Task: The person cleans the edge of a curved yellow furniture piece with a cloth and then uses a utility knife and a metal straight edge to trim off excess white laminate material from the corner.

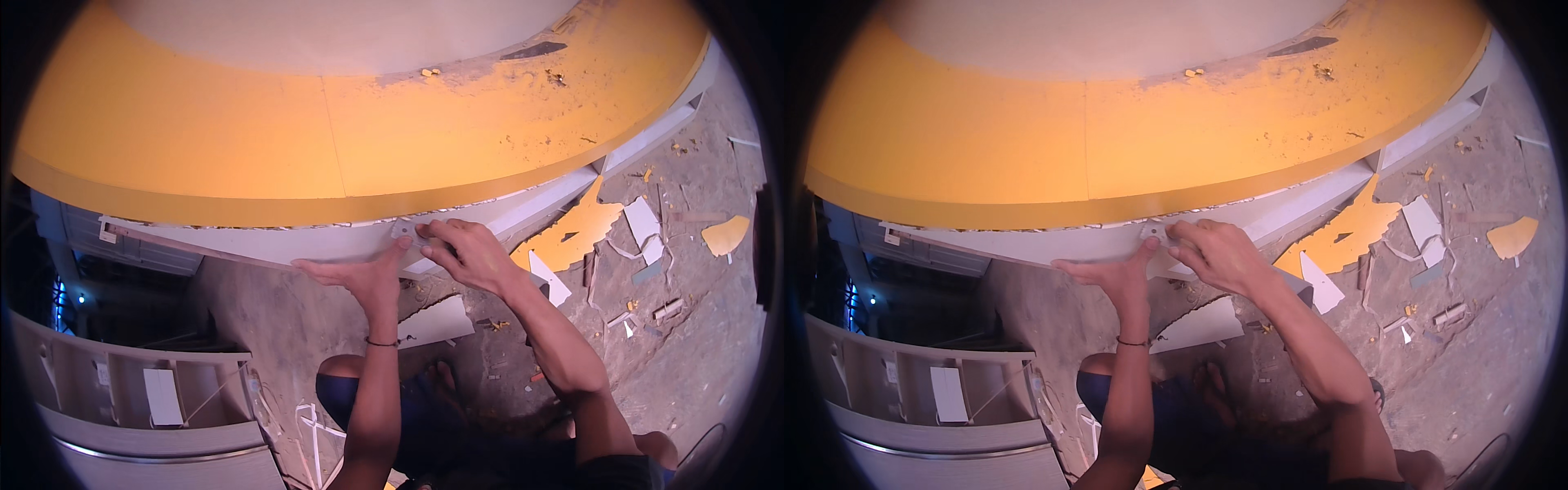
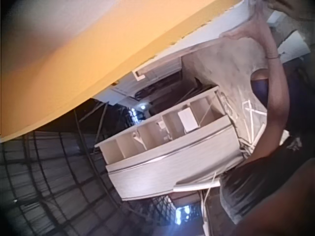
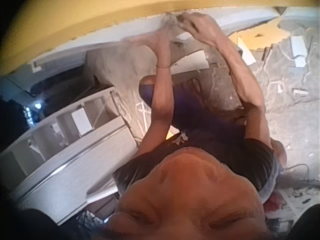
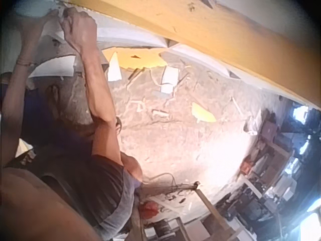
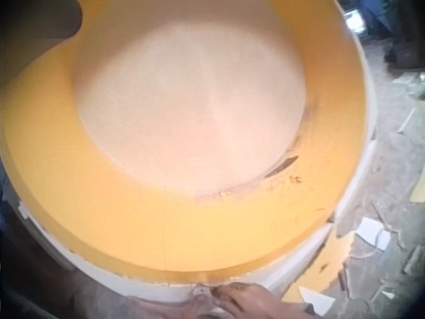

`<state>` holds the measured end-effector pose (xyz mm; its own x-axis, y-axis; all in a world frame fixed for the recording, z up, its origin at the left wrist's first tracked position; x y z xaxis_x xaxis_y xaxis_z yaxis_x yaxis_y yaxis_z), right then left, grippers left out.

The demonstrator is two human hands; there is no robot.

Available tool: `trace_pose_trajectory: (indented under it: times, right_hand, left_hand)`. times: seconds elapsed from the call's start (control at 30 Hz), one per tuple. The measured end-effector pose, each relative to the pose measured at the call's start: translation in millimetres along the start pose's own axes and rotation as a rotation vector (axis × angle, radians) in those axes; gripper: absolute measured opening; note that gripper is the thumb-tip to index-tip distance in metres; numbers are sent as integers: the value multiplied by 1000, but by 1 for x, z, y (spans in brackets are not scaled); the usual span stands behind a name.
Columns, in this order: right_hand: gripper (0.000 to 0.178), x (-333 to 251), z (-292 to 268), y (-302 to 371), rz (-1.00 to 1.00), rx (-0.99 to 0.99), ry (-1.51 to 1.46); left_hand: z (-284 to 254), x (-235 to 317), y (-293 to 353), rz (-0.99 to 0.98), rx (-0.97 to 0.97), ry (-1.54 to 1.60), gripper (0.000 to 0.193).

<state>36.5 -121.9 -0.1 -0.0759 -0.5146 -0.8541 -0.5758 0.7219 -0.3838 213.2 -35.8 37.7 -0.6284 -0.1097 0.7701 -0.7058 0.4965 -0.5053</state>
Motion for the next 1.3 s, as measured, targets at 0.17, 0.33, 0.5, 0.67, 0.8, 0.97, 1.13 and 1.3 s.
trace_pose_trajectory:
  times: [0.17, 0.33, 0.5, 0.67, 0.8, 0.97, 1.13, 1.3]
  right_hand:
    - [31, 11, -5, 2, -53, 84, 5]
    - [37, 15, -4, -13, -32, 3, 40]
    - [33, 18, -5, 10, -40, 64, -18]
    - [32, 18, -9, 4, -11, 41, -15]
    - [36, 22, -10, -2, -32, 21, 38]
    - [36, 18, -9, 8, -68, 65, 32]
    - [33, 22, -16, 11, 4, 49, 30]
    - [34, 25, -20, 3, -32, 2, 35]
  left_hand:
    - [7, -4, 4, 19, -9, -167, 170]
    - [13, -10, -3, -13, 54, -122, 172]
    - [10, 2, 10, -42, -51, -244, 167]
    - [15, -9, 7, -11, -24, -88, 173]
    - [20, -12, 6, 14, -7, -62, 174]
    - [17, -9, 12, -5, -51, -175, 174]
    - [23, -12, 15, -19, -66, -170, 173]
    - [25, -19, 14, -7, -56, -165, 174]
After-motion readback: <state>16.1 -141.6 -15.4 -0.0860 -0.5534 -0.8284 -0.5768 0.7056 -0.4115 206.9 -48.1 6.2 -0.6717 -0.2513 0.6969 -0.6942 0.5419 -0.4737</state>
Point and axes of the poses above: each hand's wrist, its own y-axis away from the middle knuckle, its own z-axis out of the palm, x = y × z, the point moved 5 cm from there along -y, towards the middle knuckle
